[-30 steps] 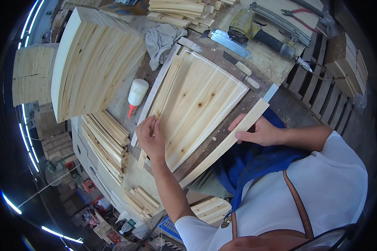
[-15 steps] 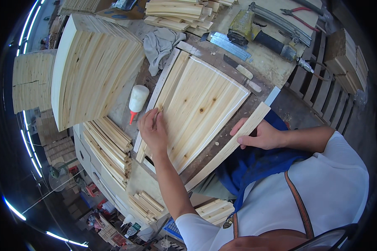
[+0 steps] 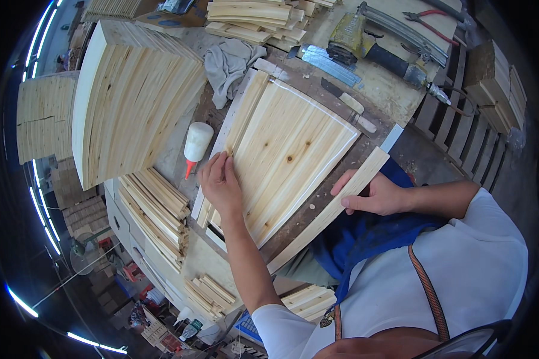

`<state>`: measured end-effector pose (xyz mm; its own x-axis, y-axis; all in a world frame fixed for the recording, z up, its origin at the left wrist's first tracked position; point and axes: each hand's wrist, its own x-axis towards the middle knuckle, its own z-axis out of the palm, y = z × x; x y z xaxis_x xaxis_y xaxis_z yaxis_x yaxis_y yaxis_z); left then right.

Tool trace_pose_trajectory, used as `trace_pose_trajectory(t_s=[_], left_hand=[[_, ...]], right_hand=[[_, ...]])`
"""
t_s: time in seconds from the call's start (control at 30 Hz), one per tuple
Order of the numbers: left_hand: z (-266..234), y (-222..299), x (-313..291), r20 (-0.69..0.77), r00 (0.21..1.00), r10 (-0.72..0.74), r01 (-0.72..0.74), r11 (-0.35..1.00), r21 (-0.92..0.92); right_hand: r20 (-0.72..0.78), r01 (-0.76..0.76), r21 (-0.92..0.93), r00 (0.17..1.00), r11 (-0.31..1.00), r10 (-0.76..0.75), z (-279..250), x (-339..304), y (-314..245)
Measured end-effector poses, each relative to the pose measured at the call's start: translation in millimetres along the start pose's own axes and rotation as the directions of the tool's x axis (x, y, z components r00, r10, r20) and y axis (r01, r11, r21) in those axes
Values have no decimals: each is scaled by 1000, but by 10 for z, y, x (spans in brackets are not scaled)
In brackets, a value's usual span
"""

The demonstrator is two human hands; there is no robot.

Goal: Assembling a wooden panel by gluing and nailing wooden slats together.

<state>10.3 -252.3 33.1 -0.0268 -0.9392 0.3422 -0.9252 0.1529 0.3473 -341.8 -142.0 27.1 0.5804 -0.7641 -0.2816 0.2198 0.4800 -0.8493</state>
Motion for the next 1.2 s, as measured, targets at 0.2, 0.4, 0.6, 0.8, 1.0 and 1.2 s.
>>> trace_pose_trajectory(t_s=[0.2, 0.4, 0.6, 0.8, 1.0, 1.2], left_hand=[[115, 93, -28, -96, 995, 0, 8, 997, 82], [113, 110, 47, -5, 989, -149, 148, 988, -41], [123, 113, 50, -6, 991, -135, 135, 990, -45], [40, 207, 40, 0, 997, -74, 74, 996, 50], [-61, 153, -7, 38, 999, 5, -8, 997, 82], [-27, 152, 31, 58, 994, -91, 88, 995, 48]], right_hand=[[-23, 23, 48, 999, 999, -22, 10, 9, 17], [-18, 7, 58, 1000, 998, -6, 18, -15, -11], [-15, 35, 79, 999, 996, -33, 28, 11, 0], [-3, 34, 136, 999, 990, -34, -8, 9, 54], [-28, -37, 128, 999, 991, 41, 16, 16, 33], [-46, -36, 107, 998, 994, 41, 9, 10, 18]])
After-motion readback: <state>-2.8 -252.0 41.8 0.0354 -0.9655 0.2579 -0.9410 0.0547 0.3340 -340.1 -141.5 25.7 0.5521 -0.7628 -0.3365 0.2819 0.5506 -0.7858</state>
